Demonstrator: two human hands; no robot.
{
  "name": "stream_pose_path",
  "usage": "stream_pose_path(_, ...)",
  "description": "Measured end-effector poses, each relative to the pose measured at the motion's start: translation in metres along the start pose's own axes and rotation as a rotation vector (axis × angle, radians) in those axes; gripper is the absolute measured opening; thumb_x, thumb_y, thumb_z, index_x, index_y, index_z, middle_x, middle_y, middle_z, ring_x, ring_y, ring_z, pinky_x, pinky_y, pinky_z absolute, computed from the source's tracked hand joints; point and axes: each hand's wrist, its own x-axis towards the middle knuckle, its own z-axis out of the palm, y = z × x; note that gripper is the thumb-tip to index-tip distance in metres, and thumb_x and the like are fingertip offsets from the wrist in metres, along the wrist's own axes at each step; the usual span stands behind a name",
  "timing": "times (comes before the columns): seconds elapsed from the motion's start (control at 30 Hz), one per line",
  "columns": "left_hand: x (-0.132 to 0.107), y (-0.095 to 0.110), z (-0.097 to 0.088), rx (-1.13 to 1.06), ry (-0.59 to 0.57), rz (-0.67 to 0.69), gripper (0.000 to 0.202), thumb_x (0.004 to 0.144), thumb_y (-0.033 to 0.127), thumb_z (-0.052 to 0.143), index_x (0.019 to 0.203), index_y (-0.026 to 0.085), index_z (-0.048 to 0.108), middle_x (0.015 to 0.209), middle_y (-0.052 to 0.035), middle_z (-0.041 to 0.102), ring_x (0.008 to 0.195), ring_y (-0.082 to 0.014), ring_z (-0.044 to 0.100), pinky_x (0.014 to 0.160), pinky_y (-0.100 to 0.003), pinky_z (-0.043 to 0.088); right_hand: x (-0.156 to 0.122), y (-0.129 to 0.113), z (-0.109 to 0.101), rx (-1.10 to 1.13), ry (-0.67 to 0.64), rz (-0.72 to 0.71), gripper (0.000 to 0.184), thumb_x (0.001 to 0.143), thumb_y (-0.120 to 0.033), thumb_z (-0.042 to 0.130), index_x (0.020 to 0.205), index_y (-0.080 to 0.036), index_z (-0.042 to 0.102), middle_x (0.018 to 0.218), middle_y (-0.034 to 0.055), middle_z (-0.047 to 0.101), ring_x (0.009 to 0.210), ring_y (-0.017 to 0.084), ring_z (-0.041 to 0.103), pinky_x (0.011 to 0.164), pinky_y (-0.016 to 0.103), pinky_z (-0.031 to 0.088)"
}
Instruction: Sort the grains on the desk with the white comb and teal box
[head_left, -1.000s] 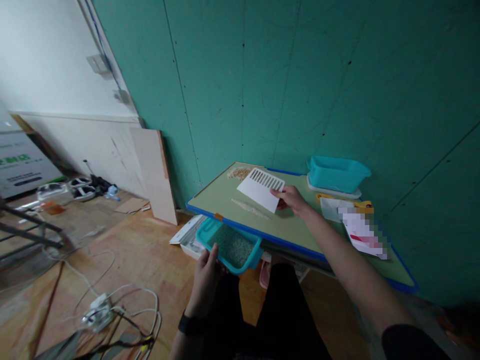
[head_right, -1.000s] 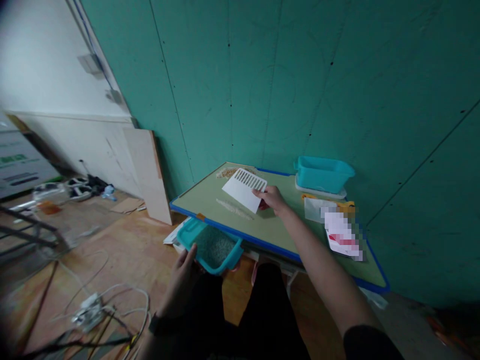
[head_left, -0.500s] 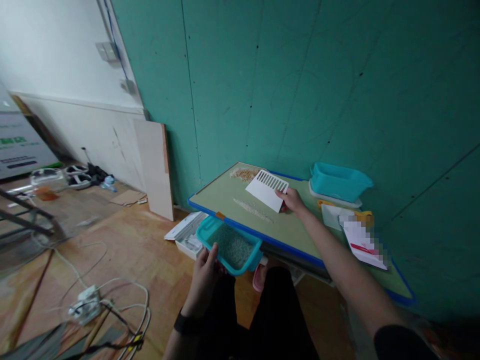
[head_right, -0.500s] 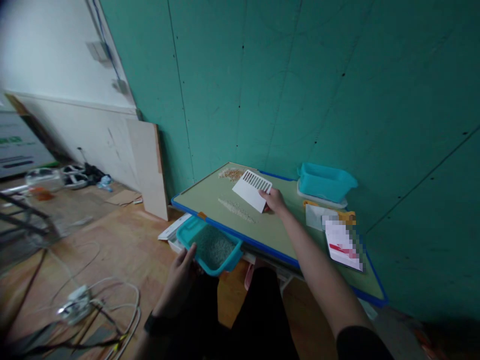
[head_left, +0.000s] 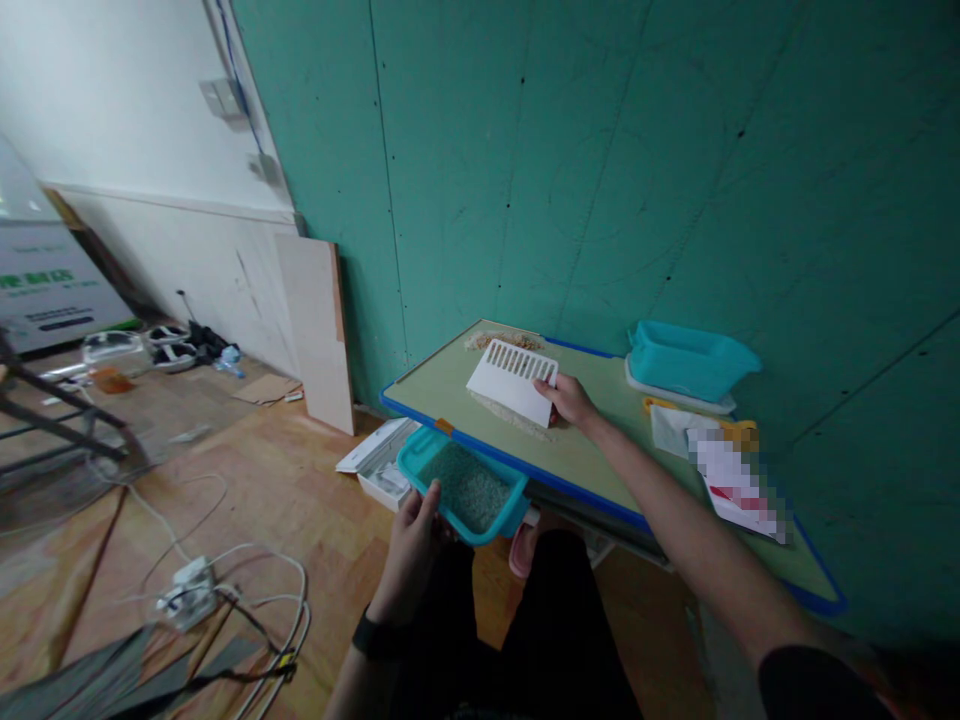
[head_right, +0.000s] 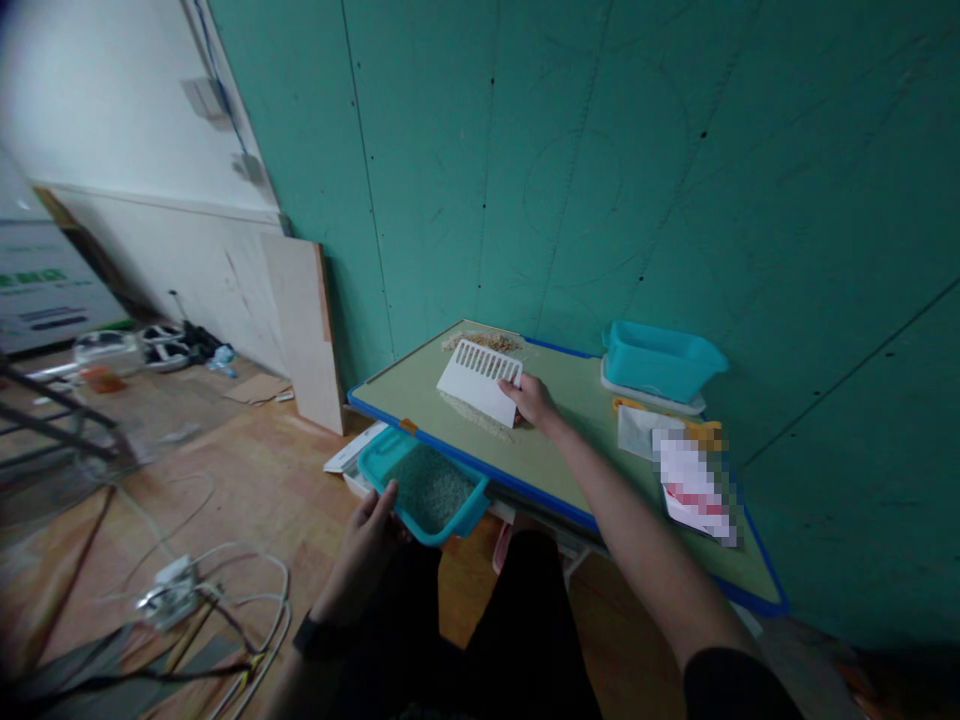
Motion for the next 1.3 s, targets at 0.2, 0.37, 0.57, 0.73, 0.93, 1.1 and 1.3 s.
stream_pose_path(0.2,0.003,-0.004,-0.003,0.0,-0.011,0.025,0.052,0.067,0.062,0.087,0.078,0.021,0.057,0.048,0.0064,0.057,0.04,-0.0125,0.055,0.042,-0.022,0.045,-0.005,-0.013,-0.009,0.019,0.032,-0.003,0.04,0.078,-0.059,0.075,0.077,-0.021,0.063,0.057,-0.0005,0.063,0.052,0.017,0.06,0.046,0.025,0.048)
stream_pose_path(0.37,-0.001,-0.004,-0.007,-0.051,0.042,0.018,0.055,0.066,0.059,0.088,0.096,0.019,0.066,0.051,0.008,0.056,0.04,-0.0115,0.052,0.042,-0.022,0.042,-0.034,-0.022,-0.052,0.13,0.14,0.111,0.046,0.073,-0.063,0.076,0.077,-0.02,0.062,0.06,0.0022,0.066,0.05,0.018,0.059,0.041,0.027,0.045)
stream_pose_path(0.57,-0.012,0.005,-0.002,-0.05,0.077,-0.008,0.063,0.058,0.063,0.091,0.095,0.017,0.067,0.053,0.0074,0.055,0.044,-0.0115,0.05,0.042,-0.022,0.041,-0.13,-0.001,-0.102,0.128,0.344,0.154,0.049,0.068,-0.065,0.079,0.083,-0.019,0.067,0.063,0.0044,0.068,0.048,0.018,0.058,0.037,0.026,0.04)
stream_pose_path(0.73,-0.018,0.009,0.006,-0.038,0.085,-0.013,0.063,0.062,0.061,0.089,0.102,0.017,0.069,0.064,0.005,0.06,0.053,-0.013,0.056,0.048,-0.022,0.045,-0.177,0.017,-0.109,0.098,0.413,0.214,0.051,0.068,-0.066,0.08,0.088,-0.02,0.07,0.063,0.0047,0.069,0.046,0.02,0.059,0.036,0.028,0.041)
stream_pose_path(0.93,-0.018,0.008,0.018,0.009,0.052,0.017,0.057,0.062,0.067,0.087,0.079,0.021,0.057,0.053,0.0083,0.049,0.045,-0.0109,0.048,0.042,-0.022,0.042,-0.168,0.018,-0.092,0.122,0.341,0.281,0.052,0.063,-0.069,0.082,0.076,-0.021,0.065,0.056,0.0025,0.064,0.043,0.018,0.055,0.034,0.028,0.04)
stream_pose_path(1.1,-0.012,0.005,0.023,0.0,0.064,0.02,0.061,0.059,0.07,0.087,0.076,0.021,0.055,0.051,0.0084,0.051,0.042,-0.0106,0.049,0.042,-0.023,0.045,-0.154,0.006,-0.073,0.096,0.264,0.253,0.052,0.065,-0.071,0.079,0.072,-0.022,0.063,0.054,0.0013,0.061,0.042,0.017,0.052,0.033,0.027,0.037)
stream_pose_path(1.3,-0.005,0.001,0.02,0.037,0.012,0.031,0.059,0.065,0.072,0.083,0.074,0.022,0.051,0.048,0.0072,0.055,0.041,-0.0123,0.055,0.043,-0.022,0.047,-0.139,-0.012,-0.045,0.124,0.148,0.266,0.058,0.058,-0.074,0.08,0.071,-0.021,0.061,0.052,-0.0005,0.058,0.04,0.014,0.049,0.033,0.026,0.035)
